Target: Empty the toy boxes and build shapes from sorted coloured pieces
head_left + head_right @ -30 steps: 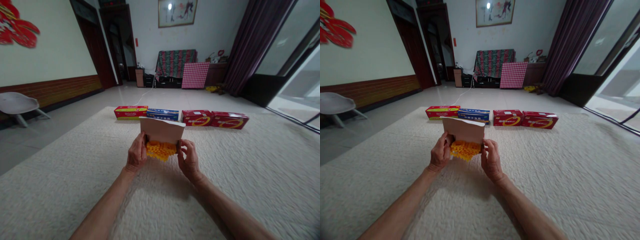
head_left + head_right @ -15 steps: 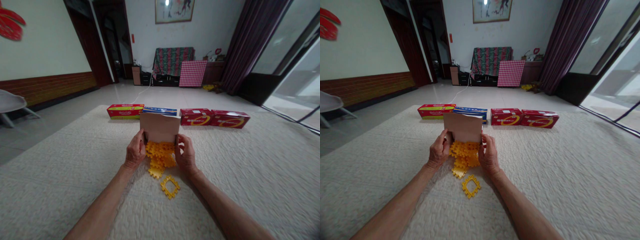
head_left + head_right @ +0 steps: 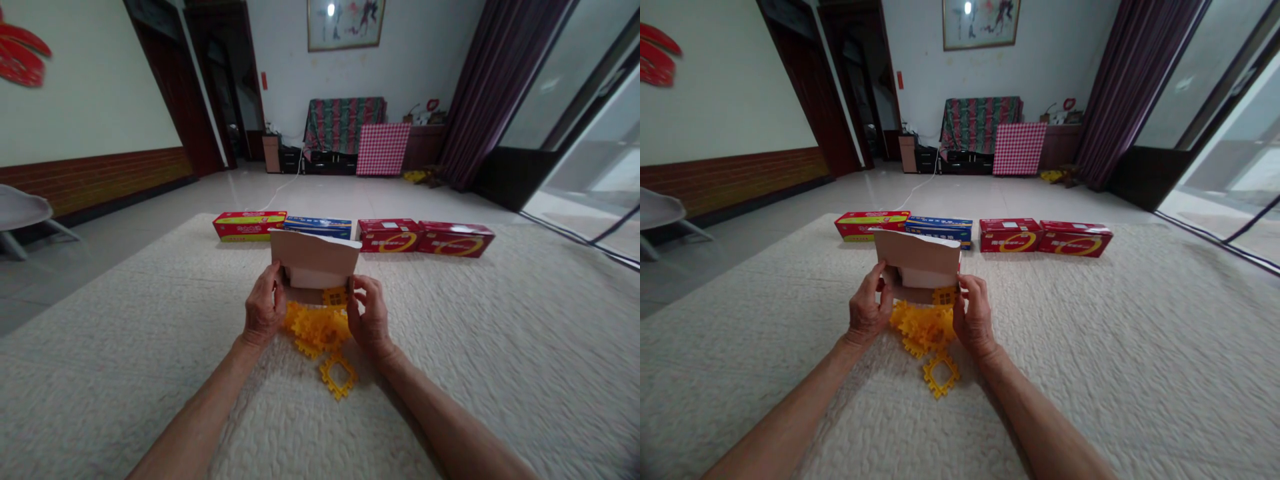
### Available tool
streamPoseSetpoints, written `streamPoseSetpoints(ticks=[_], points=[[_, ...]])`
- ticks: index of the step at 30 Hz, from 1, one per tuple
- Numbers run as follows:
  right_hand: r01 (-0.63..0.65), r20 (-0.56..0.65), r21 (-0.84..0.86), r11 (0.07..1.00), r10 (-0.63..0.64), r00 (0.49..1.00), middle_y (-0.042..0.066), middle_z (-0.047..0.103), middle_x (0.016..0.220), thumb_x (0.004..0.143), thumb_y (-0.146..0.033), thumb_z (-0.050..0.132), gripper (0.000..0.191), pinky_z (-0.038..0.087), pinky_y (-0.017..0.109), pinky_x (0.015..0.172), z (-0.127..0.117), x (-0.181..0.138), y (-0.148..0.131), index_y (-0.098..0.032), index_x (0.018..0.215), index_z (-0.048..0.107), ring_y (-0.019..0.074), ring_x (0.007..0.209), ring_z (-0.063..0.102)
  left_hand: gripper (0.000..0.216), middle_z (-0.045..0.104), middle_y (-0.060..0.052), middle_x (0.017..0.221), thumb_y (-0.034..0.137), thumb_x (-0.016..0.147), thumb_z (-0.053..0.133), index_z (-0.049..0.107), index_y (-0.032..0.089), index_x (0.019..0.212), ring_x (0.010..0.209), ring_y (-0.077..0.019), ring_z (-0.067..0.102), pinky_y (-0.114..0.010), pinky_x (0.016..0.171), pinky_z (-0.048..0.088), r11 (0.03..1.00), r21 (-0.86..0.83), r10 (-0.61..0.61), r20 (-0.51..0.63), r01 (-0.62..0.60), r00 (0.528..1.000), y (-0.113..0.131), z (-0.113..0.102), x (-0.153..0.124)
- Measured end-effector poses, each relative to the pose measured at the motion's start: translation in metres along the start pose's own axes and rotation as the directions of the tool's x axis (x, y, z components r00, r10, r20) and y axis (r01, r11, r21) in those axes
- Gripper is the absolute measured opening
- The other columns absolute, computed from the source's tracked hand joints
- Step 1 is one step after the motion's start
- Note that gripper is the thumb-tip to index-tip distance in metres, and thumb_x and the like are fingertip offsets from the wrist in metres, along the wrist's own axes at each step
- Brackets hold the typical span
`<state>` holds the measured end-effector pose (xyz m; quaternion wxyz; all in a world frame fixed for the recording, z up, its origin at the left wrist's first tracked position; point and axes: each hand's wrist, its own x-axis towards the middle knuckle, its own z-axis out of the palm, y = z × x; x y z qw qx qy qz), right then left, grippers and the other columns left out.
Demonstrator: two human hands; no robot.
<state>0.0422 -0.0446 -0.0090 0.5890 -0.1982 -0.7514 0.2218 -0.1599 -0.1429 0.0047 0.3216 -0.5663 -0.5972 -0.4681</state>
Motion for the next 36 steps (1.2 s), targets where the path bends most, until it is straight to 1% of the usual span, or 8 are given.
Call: streamPoseSetpoints(ticks=[5,9,13,16,22,26,30,36], points=[[0.019,-0.023,0.016,1.0,-0.018,1.0,0.006,0.051,0.111,0.087,-0.008,0.046,0.041,0.059,0.034,0.071,0.0,0.001,0.001,-0.03,0.121,0.047,0.019,0.1,0.054,0.049,0.067,-0.014,0.121,0.016,0.09,0.047,0.047,0.015,0.139,0.103,-0.0203,0.067,-0.032,0.089,0.056,1.0,0.004,-0.011,-0.02,0.011,1.0,0.0,0.0,0.0],[-0.01,-0.024,0.031,0.999,0.011,1.0,0.006,0.051,0.111,0.085,-0.007,0.048,0.042,0.059,0.031,0.069,0.003,0.001,0.004,-0.029,0.12,0.048,0.018,0.098,0.055,0.05,0.067,-0.014,0.119,0.02,0.088,0.052,0.047,0.014,0.137,0.102,-0.0211,0.066,-0.033,0.088,0.055,0.999,0.026,-0.037,0.002,0.037,0.999,0.0,0.003,0.005],[-0.027,0.031,0.03,0.999,0.026,0.999,0.005,0.051,0.107,0.078,-0.003,0.048,0.051,0.057,0.028,0.064,0.007,-0.003,0.002,-0.028,0.122,0.048,0.0174,0.094,0.055,0.051,0.066,-0.013,0.115,0.027,0.084,0.061,0.05,0.015,0.132,0.103,-0.0229,0.065,-0.034,0.087,0.054,0.986,0.098,-0.134,0.019,0.131,0.991,0.0,0.007,0.012],[-0.02,0.058,0.028,0.999,0.019,0.998,0.005,0.051,0.106,0.074,0.0,0.047,0.056,0.056,0.026,0.062,0.009,-0.004,-0.002,-0.027,0.123,0.048,0.0172,0.093,0.055,0.047,0.066,-0.013,0.113,0.029,0.083,0.063,0.053,0.015,0.127,0.102,-0.024,0.065,-0.034,0.086,0.053,0.963,0.163,-0.216,0.003,0.213,0.976,0.001,0.011,0.016],[-0.015,0.069,0.032,0.999,0.012,0.998,0.005,0.051,0.105,0.075,0.001,0.046,0.05,0.056,0.026,0.064,0.008,-0.002,-0.01,-0.027,0.118,0.049,0.0168,0.093,0.054,0.037,0.068,-0.011,0.106,0.032,0.085,0.062,0.056,0.016,0.118,0.095,-0.0229,0.066,-0.031,0.077,0.051,0.925,0.226,-0.299,-0.061,0.305,0.952,0.003,0.017,0.024],[0.024,0.037,0.062,0.998,-0.026,0.999,0.006,0.051,0.109,0.081,-0.002,0.047,0.046,0.058,0.029,0.067,0.009,0.002,-0.015,-0.027,0.119,0.048,0.0177,0.097,0.053,0.038,0.067,-0.011,0.106,0.037,0.085,0.063,0.055,0.017,0.116,0.095,-0.0219,0.066,-0.031,0.079,0.05,0.935,0.193,-0.275,-0.135,0.297,0.952,0.003,0.015,0.034],[0.092,-0.003,0.09,0.992,-0.092,0.996,0.007,0.05,0.112,0.085,-0.003,0.047,0.047,0.06,0.033,0.07,0.01,0.005,-0.02,-0.028,0.125,0.046,0.0189,0.102,0.052,0.038,0.066,-0.01,0.108,0.037,0.084,0.065,0.054,0.017,0.115,0.099,-0.0218,0.064,-0.033,0.083,0.05,0.948,0.146,-0.246,-0.218,0.281,0.944,0.003,0.01,0.044],[0.186,-0.007,0.052,0.981,-0.186,0.982,0.008,0.05,0.113,0.088,-0.004,0.046,0.046,0.061,0.04,0.076,0.01,0.007,-0.03,-0.028,0.128,0.046,0.0209,0.105,0.052,0.046,0.063,-0.01,0.109,0.039,0.08,0.069,0.05,0.018,0.116,0.1,-0.0219,0.063,-0.036,0.085,0.051,0.951,0.075,-0.27,-0.27,0.299,0.924,-0.003,0.006,0.049]])
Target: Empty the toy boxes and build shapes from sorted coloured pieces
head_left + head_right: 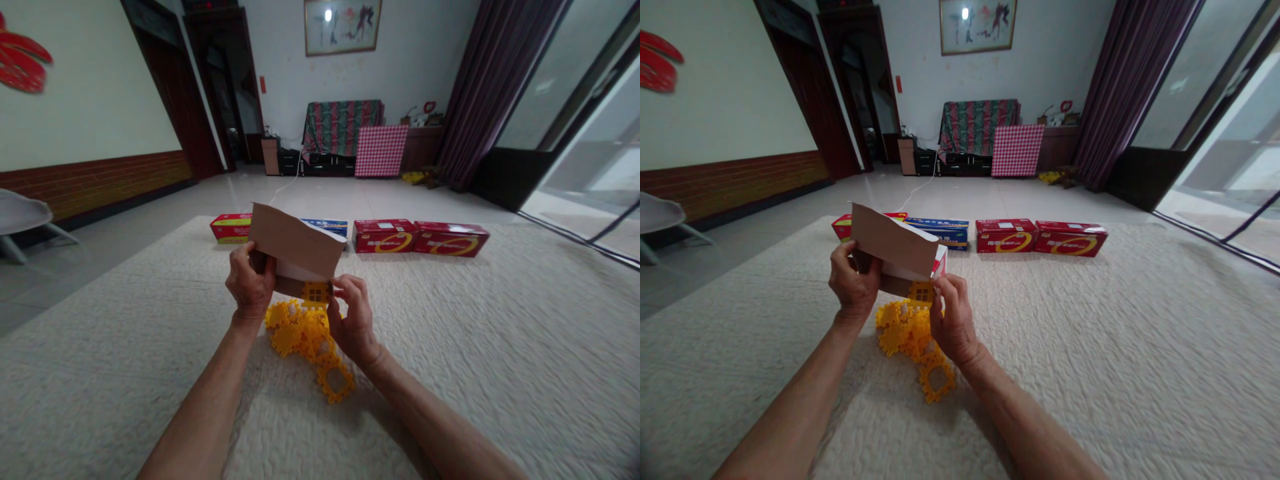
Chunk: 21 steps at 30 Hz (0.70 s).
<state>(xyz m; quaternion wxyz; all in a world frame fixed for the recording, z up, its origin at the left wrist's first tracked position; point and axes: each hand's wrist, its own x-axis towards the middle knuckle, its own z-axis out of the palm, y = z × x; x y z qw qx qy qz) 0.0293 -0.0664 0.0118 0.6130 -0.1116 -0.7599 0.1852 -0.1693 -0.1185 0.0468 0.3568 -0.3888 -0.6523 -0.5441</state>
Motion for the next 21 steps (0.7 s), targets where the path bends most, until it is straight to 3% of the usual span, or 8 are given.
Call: streamPoseSetpoints(ticks=[11,21], points=[[0.126,-0.005,-0.064,0.99,-0.126,0.992,0.007,0.051,0.11,0.088,-0.002,0.047,0.044,0.058,0.042,0.084,-0.005,0.011,-0.011,-0.026,0.125,0.049,0.0202,0.106,0.054,0.054,0.061,-0.01,0.112,0.041,0.075,0.072,0.047,0.02,0.118,0.1,-0.0231,0.063,-0.039,0.085,0.052,0.998,-0.043,-0.038,-0.047,0.036,0.998,0.002,-0.005,0.007],[-0.011,0.041,-0.042,0.999,0.012,0.999,0.007,0.052,0.112,0.086,-0.005,0.046,0.048,0.06,0.035,0.071,-0.007,0.003,-0.004,-0.029,0.127,0.048,0.0201,0.104,0.054,0.049,0.064,-0.01,0.112,0.04,0.08,0.069,0.05,0.018,0.119,0.1,-0.0221,0.064,-0.035,0.085,0.052,0.999,0.029,-0.04,0.044,0.039,0.998,0.002,0.003,-0.008]])
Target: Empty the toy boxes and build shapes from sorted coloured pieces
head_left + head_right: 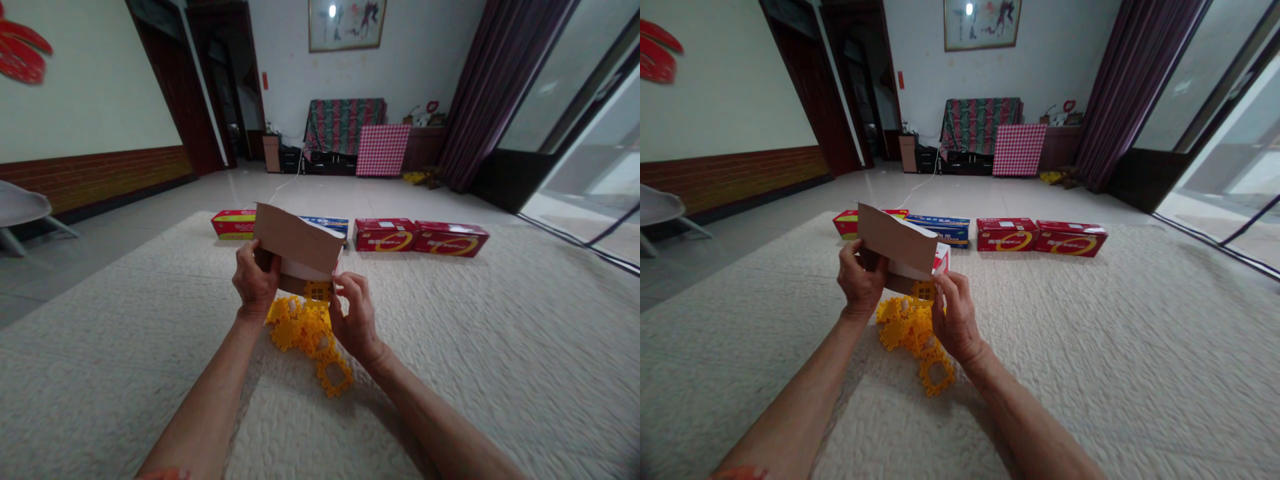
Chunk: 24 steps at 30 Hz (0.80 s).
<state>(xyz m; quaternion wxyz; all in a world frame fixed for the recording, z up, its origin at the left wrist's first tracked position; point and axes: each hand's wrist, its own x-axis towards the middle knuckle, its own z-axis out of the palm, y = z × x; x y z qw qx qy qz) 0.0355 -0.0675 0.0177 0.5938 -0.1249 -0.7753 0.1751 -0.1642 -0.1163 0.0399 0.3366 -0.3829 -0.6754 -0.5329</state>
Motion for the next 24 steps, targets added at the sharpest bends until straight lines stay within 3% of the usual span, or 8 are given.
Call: streamPoseSetpoints(ticks=[5,8,12,15,18,21,24], points=[[-0.246,0.025,0.032,0.969,0.245,0.969,0.004,0.053,0.1,0.076,-0.004,0.049,0.053,0.057,0.024,0.058,-0.006,0.004,0.013,-0.028,0.124,0.05,0.0155,0.087,0.057,0.033,0.065,-0.01,0.105,0.025,0.086,0.059,0.056,0.017,0.117,0.099,-0.0228,0.063,-0.033,0.083,0.051,0.993,0.097,0.052,0.181,-0.07,0.982,0.009,0.0,-0.005],[-0.29,0.052,0.02,0.957,0.289,0.956,0.003,0.054,0.096,0.074,-0.004,0.049,0.052,0.055,0.023,0.056,-0.009,0.002,0.031,-0.026,0.122,0.052,0.0148,0.083,0.058,0.034,0.065,-0.011,0.103,0.013,0.086,0.049,0.058,0.017,0.119,0.098,-0.0224,0.063,-0.032,0.081,0.051,0.989,0.109,0.069,0.284,-0.104,0.956,0.008,0.007,-0.013],[-0.316,0.101,-0.001,0.949,0.314,0.944,0.004,0.055,0.096,0.077,-0.006,0.048,0.048,0.054,0.023,0.055,-0.013,-0.001,0.05,-0.024,0.121,0.053,0.0153,0.083,0.058,0.038,0.065,-0.01,0.098,0.007,0.085,0.043,0.058,0.016,0.119,0.095,-0.0215,0.063,-0.03,0.079,0.052,0.985,0.089,0.111,0.312,-0.146,0.944,0.002,0.017,-0.025],[-0.249,0.081,-0.041,0.968,0.251,0.964,0.007,0.055,0.102,0.078,-0.009,0.049,0.05,0.055,0.028,0.057,-0.018,-0.001,0.052,-0.024,0.126,0.05,0.0178,0.086,0.058,0.04,0.065,-0.01,0.097,0.006,0.083,0.043,0.059,0.015,0.119,0.094,-0.0219,0.063,-0.03,0.077,0.052,0.981,0.095,0.135,0.295,-0.169,0.946,-0.001,0.02,-0.03],[-0.055,0.074,-0.145,0.988,0.066,0.995,0.009,0.053,0.111,0.076,-0.012,0.055,0.046,0.056,0.041,0.076,-0.025,0.0,0.044,-0.023,0.121,0.053,0.0235,0.1,0.056,0.041,0.065,-0.01,0.096,0.004,0.081,0.043,0.059,0.015,0.117,0.094,-0.0218,0.062,-0.03,0.077,0.052,0.98,0.106,0.133,0.289,-0.17,0.948,0.0,0.021,-0.031],[0.094,0.2,-0.252,0.963,-0.043,0.979,0.009,0.054,0.109,0.075,-0.01,0.056,0.041,0.05,0.047,0.088,-0.027,-0.001,0.037,-0.022,0.113,0.058,0.0258,0.103,0.053,0.041,0.064,-0.01,0.095,0.004,0.081,0.043,0.059,0.015,0.117,0.094,-0.022,0.062,-0.03,0.078,0.052,0.982,0.096,0.127,0.306,-0.163,0.943,0.001,0.021,-0.031],[0.121,0.305,-0.39,0.913,0.004,0.952,0.01,0.057,0.108,0.074,-0.008,0.058,0.042,0.046,0.047,0.087,-0.024,-0.003,0.039,-0.021,0.114,0.06,0.0272,0.101,0.052,0.042,0.064,-0.01,0.094,0.003,0.081,0.043,0.059,0.014,0.119,0.094,-0.0219,0.061,-0.03,0.078,0.052,0.981,0.083,0.142,0.306,-0.175,0.942,0.002,0.021,-0.031]])
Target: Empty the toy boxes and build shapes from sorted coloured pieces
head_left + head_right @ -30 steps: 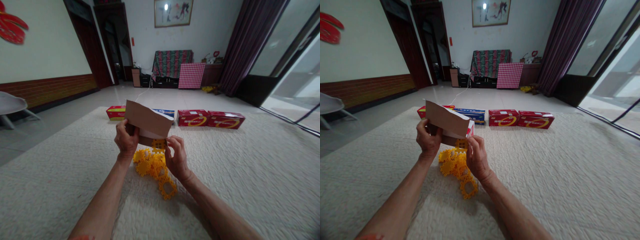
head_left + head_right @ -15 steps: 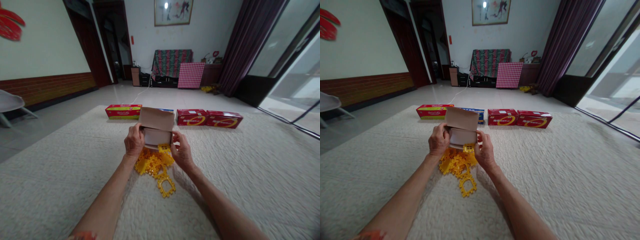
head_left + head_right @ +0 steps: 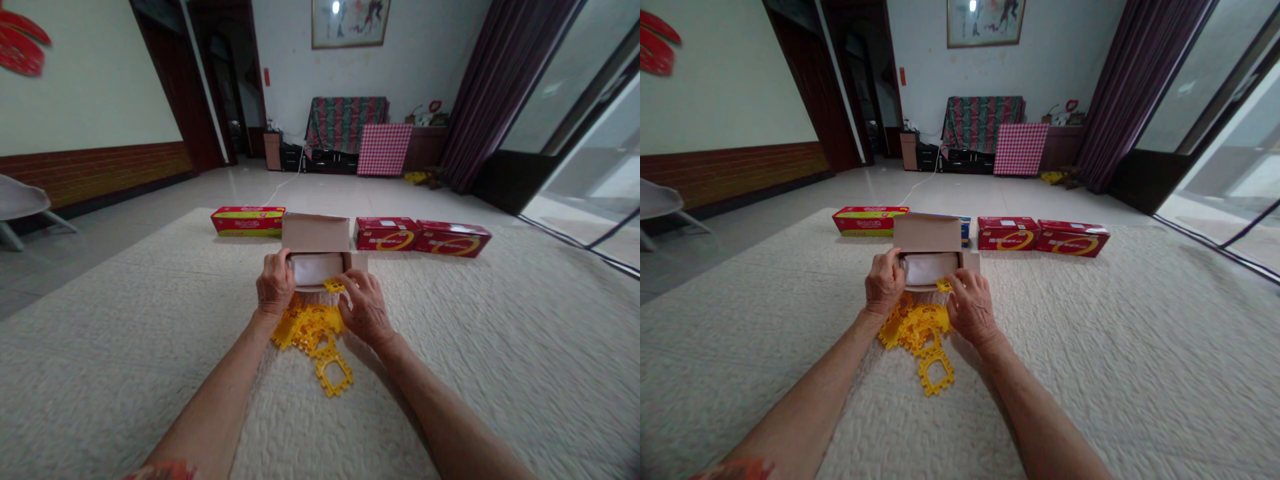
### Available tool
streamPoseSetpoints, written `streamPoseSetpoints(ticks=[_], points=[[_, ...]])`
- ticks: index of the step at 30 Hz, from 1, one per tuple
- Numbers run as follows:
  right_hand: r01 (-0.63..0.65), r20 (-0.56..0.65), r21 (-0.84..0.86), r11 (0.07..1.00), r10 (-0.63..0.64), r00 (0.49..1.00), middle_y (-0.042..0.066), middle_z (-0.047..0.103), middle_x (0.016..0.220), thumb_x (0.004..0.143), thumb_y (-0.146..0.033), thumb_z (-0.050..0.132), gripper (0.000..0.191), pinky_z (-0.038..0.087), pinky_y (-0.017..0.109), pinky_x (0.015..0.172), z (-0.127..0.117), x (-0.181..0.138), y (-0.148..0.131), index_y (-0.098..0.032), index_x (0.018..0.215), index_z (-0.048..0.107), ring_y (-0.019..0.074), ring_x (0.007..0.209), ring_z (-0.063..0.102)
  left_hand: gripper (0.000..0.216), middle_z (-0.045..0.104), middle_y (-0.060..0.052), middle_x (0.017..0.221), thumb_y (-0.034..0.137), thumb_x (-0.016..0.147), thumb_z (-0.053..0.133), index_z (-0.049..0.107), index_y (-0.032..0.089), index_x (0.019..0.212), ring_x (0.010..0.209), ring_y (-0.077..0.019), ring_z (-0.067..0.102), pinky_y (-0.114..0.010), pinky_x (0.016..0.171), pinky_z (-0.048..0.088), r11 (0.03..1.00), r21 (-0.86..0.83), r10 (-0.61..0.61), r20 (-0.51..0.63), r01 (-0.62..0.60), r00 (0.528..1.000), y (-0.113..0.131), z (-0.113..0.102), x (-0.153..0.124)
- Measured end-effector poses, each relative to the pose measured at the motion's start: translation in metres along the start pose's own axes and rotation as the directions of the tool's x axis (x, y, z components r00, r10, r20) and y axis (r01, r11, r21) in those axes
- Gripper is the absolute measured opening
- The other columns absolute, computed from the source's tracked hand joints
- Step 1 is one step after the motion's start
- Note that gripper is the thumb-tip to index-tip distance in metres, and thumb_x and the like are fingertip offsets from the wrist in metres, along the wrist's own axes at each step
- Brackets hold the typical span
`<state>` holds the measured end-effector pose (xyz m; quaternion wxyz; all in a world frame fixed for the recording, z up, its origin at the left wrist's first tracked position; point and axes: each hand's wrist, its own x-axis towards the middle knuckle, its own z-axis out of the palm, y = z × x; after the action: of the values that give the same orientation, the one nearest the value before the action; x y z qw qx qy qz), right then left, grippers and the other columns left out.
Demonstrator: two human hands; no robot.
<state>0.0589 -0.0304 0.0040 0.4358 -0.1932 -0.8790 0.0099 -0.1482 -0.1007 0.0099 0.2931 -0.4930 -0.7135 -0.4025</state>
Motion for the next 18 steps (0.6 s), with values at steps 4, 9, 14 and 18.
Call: streamPoseSetpoints(ticks=[4,9,14,18], points=[[0.037,0.059,-0.097,0.995,-0.031,0.998,0.008,0.063,0.103,0.08,-0.009,0.058,0.026,0.044,0.044,0.083,0.007,0.0,0.005,-0.024,0.1,0.067,0.0259,0.097,0.052,0.042,0.065,-0.009,0.096,0.005,0.082,0.043,0.059,0.015,0.119,0.095,-0.0214,0.062,-0.03,0.08,0.052,1.0,-0.024,0.015,-0.022,-0.016,1.0,0.001,0.001,-0.001],[0.037,-0.032,0.019,0.999,-0.037,0.999,0.006,0.066,0.094,0.086,-0.011,0.055,0.021,0.045,0.039,0.081,0.005,0.003,0.001,-0.023,0.098,0.067,0.0217,0.09,0.056,0.042,0.065,-0.009,0.096,0.005,0.08,0.044,0.06,0.016,0.117,0.096,-0.0215,0.062,-0.031,0.082,0.052,0.998,-0.062,-0.026,-0.023,0.025,0.999,-0.003,0.003,0.0],[0.0,-0.021,0.312,0.95,0.007,1.0,0.002,0.062,0.08,0.087,-0.015,0.052,0.023,0.05,0.03,0.067,0.001,0.005,-0.014,-0.02,0.108,0.06,0.0159,0.073,0.06,0.041,0.065,-0.01,0.098,0.004,0.08,0.044,0.06,0.016,0.115,0.097,-0.0216,0.062,-0.031,0.084,0.052,0.995,-0.079,-0.065,-0.027,0.063,0.998,-0.01,0.004,0.003],[0.008,-0.045,0.324,0.946,0.007,0.999,0.007,0.062,0.097,0.085,-0.019,0.055,0.033,0.054,0.038,0.078,-0.002,0.005,-0.018,-0.021,0.118,0.056,0.0204,0.088,0.062,0.04,0.065,-0.011,0.098,0.005,0.081,0.043,0.06,0.015,0.115,0.096,-0.0222,0.062,-0.033,0.085,0.052,0.994,-0.084,-0.076,-0.022,0.074,0.997,-0.011,0.004,0.004]])
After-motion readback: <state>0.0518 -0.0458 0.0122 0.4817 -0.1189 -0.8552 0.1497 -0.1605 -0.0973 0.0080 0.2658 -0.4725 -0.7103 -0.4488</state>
